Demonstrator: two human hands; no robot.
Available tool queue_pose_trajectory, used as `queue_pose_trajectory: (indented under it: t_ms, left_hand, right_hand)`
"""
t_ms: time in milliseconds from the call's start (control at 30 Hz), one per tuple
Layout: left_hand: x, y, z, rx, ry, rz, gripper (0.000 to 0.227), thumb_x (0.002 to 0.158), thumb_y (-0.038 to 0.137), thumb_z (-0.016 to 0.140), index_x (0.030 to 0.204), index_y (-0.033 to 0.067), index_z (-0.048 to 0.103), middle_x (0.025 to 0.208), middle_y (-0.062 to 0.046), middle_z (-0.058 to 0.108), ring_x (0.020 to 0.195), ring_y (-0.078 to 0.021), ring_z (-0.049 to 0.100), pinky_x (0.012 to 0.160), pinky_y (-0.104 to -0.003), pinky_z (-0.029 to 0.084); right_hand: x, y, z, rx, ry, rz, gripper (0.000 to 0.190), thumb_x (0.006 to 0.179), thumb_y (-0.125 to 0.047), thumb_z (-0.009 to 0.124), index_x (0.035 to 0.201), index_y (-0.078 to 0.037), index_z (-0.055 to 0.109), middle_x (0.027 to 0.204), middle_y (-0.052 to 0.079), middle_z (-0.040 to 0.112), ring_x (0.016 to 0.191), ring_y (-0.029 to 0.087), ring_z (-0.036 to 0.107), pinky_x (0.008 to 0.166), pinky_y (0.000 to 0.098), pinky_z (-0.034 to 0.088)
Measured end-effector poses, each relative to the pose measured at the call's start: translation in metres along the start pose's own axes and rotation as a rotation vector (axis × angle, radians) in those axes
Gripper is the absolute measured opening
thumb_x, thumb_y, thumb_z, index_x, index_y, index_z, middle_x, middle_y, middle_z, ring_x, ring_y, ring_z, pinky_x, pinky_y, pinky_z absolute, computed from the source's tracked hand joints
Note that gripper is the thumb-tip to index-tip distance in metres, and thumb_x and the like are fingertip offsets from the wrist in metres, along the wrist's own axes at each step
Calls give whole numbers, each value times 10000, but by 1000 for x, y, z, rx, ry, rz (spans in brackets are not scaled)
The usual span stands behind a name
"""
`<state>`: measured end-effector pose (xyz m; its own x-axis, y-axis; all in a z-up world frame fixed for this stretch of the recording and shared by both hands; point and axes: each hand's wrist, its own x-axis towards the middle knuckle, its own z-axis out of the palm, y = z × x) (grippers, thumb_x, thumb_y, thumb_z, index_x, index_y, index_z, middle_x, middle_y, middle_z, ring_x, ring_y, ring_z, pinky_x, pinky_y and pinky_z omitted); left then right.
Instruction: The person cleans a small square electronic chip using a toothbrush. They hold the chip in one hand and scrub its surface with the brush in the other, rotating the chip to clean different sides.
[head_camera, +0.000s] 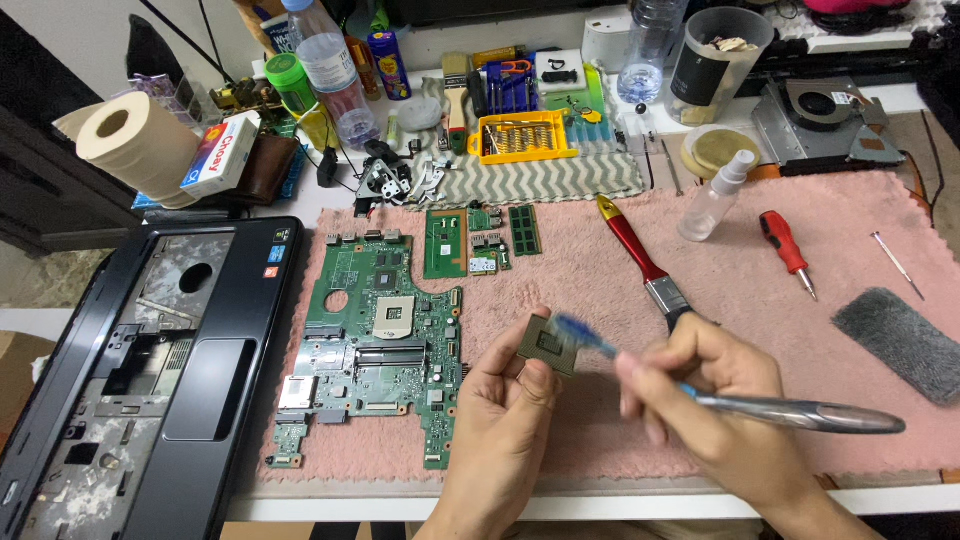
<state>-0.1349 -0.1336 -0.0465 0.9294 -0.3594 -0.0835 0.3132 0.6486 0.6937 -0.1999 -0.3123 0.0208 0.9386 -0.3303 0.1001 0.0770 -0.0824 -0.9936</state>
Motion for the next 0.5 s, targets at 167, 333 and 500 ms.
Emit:
queue_pose_trajectory:
  t_ms: [167, 333, 500]
  left_hand:
    - [-5, 14, 11, 117, -36, 18, 812, 944, 403, 863, 1593, -38, 652, 1374, -201, 835, 1192, -194, 746, 1057, -331, 549]
    - [-5, 8, 7, 195, -17, -10, 887, 910, 460, 894, 1637, -7, 694, 624, 156, 529, 722, 14, 483, 906, -179, 406]
    - [-8, 16, 16, 187, -138, 102, 755, 977, 474, 858, 1503, -38, 681, 1351, -272, 853, 1252, -272, 815, 1153, -402, 634]
  right_hand:
    - [-8, 0, -7, 87, -149, -57, 353, 992, -62, 803, 800, -106, 511, 626, 163, 807, 372, 154, 597, 323, 269, 468]
    - [-7, -2, -5, -118, 23, -97, 299, 983, -104, 826, 784, -109, 603, 678, 81, 817, 429, 108, 621, 416, 244, 515]
    - [-5, 15, -22, 220, -261, -111, 315, 1042, -127, 759, 889, -110, 484, 693, 226, 781, 436, 162, 610, 377, 255, 483]
